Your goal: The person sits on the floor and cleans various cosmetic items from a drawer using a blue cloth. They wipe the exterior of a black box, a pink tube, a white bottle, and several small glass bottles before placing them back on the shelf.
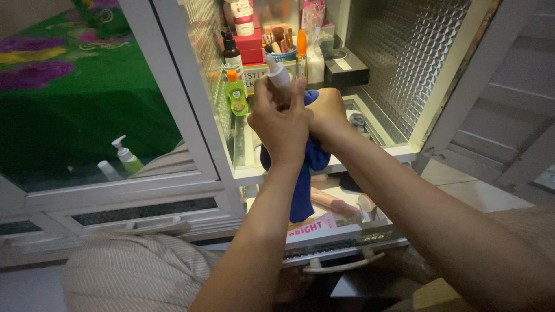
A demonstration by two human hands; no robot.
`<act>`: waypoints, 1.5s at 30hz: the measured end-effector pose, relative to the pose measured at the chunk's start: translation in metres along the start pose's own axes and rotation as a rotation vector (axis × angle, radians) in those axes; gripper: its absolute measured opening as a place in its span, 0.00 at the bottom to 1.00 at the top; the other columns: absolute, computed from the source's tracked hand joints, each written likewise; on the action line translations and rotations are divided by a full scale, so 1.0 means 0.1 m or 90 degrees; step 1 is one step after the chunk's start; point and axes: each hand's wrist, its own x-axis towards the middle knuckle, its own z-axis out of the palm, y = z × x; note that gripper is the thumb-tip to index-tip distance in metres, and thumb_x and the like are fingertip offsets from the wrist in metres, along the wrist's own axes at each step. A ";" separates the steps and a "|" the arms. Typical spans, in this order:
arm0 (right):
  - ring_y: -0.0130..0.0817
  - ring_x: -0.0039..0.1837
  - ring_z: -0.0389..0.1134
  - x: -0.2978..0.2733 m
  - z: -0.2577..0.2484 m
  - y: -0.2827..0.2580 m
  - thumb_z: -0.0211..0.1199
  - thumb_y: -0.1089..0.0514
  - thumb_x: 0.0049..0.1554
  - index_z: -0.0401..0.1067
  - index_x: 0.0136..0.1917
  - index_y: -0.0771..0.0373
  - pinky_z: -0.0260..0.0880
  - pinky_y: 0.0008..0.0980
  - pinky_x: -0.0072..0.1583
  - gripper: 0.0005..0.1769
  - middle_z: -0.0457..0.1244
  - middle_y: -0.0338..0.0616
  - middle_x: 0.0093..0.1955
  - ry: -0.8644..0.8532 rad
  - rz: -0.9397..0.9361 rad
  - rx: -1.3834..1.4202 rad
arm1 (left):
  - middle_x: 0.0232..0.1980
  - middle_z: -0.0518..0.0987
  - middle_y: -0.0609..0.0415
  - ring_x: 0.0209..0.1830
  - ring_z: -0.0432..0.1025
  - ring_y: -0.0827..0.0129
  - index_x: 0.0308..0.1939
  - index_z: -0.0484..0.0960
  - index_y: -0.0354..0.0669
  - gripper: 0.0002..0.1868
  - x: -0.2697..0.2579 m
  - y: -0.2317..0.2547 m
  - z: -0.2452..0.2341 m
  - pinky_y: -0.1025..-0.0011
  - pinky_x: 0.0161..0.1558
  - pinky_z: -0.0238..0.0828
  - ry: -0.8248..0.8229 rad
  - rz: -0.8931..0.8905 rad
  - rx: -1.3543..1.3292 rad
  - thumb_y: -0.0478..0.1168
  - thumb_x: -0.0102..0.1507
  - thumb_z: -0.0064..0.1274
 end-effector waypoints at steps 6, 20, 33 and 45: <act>0.21 0.39 0.70 -0.01 -0.06 0.02 0.78 0.50 0.43 0.77 0.34 0.65 0.70 0.31 0.41 0.17 0.70 0.39 0.35 0.039 0.025 -0.095 | 0.39 0.86 0.47 0.40 0.83 0.72 0.50 0.73 0.34 0.22 -0.04 -0.07 -0.03 0.71 0.43 0.79 -0.038 0.015 -0.022 0.42 0.61 0.68; 0.46 0.46 0.72 0.61 -1.02 0.01 0.81 0.41 0.37 0.78 0.52 0.53 0.69 0.49 0.46 0.31 0.71 0.46 0.45 0.274 -0.497 -0.644 | 0.38 0.85 0.54 0.34 0.81 0.69 0.45 0.79 0.40 0.19 0.23 -0.82 -0.14 0.71 0.37 0.76 -0.142 -0.099 0.051 0.42 0.57 0.68; 0.22 0.50 0.71 0.55 0.07 0.75 0.73 0.60 0.53 0.76 0.61 0.64 0.73 0.24 0.51 0.22 0.72 0.40 0.51 -0.395 -0.190 0.011 | 0.64 0.67 0.50 0.60 0.76 0.55 0.65 0.73 0.42 0.32 0.30 -1.34 -0.28 0.61 0.56 0.82 -0.379 -0.183 -0.212 0.35 0.57 0.64; 0.22 0.38 0.71 1.35 0.74 0.83 0.75 0.61 0.50 0.78 0.49 0.64 0.72 0.26 0.41 0.14 0.71 0.40 0.40 -0.202 -0.143 -0.111 | 0.56 0.79 0.44 0.51 0.80 0.61 0.55 0.79 0.40 0.22 0.08 -1.50 -0.60 0.69 0.50 0.81 -0.128 -0.182 0.123 0.32 0.56 0.60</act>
